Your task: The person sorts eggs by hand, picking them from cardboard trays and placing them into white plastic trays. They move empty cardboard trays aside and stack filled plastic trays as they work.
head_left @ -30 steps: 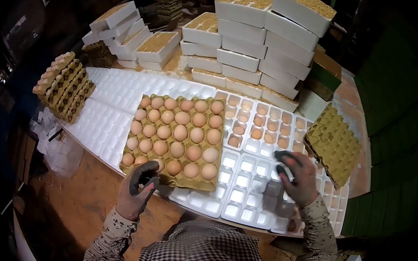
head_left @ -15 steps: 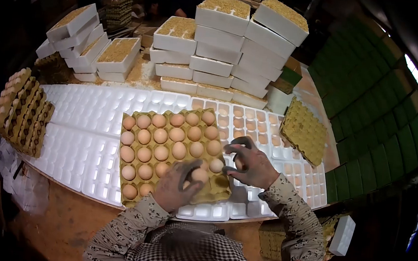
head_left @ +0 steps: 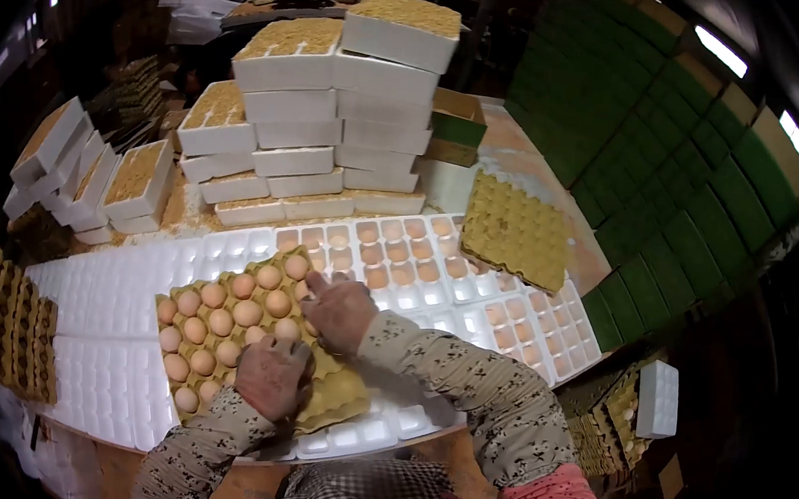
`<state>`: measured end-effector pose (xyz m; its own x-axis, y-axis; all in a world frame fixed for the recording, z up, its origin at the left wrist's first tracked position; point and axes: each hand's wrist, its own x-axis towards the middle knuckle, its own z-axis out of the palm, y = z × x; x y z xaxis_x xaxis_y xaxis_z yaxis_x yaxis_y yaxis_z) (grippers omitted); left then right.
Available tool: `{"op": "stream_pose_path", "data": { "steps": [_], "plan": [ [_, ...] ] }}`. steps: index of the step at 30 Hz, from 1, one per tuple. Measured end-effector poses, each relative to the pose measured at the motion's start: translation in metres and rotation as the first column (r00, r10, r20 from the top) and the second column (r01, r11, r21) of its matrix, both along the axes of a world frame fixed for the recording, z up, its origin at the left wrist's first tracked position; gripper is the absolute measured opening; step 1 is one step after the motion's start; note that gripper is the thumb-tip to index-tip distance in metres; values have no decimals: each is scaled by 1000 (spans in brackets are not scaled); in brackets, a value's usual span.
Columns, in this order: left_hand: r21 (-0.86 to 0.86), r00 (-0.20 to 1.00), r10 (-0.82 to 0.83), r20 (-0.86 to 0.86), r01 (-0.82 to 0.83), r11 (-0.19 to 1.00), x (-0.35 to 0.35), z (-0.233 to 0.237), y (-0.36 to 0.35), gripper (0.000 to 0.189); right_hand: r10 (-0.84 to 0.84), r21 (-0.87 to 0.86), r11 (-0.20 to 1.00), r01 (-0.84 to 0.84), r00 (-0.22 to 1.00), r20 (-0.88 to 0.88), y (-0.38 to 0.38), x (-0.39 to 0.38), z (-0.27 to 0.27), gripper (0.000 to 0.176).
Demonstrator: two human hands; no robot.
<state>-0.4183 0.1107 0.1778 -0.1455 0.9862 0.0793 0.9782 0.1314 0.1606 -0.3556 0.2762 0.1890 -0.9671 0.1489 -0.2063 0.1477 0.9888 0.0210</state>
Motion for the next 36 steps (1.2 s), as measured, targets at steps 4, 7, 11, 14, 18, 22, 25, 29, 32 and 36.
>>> {"op": "stream_pose_path", "data": {
  "steps": [4,7,11,14,18,22,25,29,32,36],
  "plan": [
    [0,968,101,228,-104,995,-16,8,-4,41,-283,-456,888,59,851,-442,33,53,-12,47],
    [70,786,62,615,-133,989,-30,25,5,49,-714,-736,613,286,599,-362,108,123,-42,60],
    [147,753,-39,657,-78,986,-15,30,58,50,-818,-503,550,667,553,-161,194,179,-108,58],
    [8,763,30,646,-46,999,2,27,112,57,-713,-227,700,677,683,-159,209,175,-124,51],
    [-65,969,54,242,-39,997,26,-9,186,43,-745,-636,627,450,586,-320,184,132,-112,32],
    [-390,994,89,59,-59,919,22,-70,239,29,-478,-274,879,391,713,-513,170,111,-179,30],
    [-145,959,106,262,-69,987,27,-91,249,28,-516,-372,856,359,595,-616,171,116,-192,34],
    [-49,996,-90,28,91,995,53,-135,241,33,-567,-493,818,295,552,-611,175,122,-188,34],
    [-386,982,-61,177,126,914,42,-101,237,50,-551,-463,828,316,610,-570,176,120,-192,32],
    [66,896,151,417,-195,979,-31,22,167,42,-475,-484,863,147,565,-675,139,72,-109,36]
  ]
}}
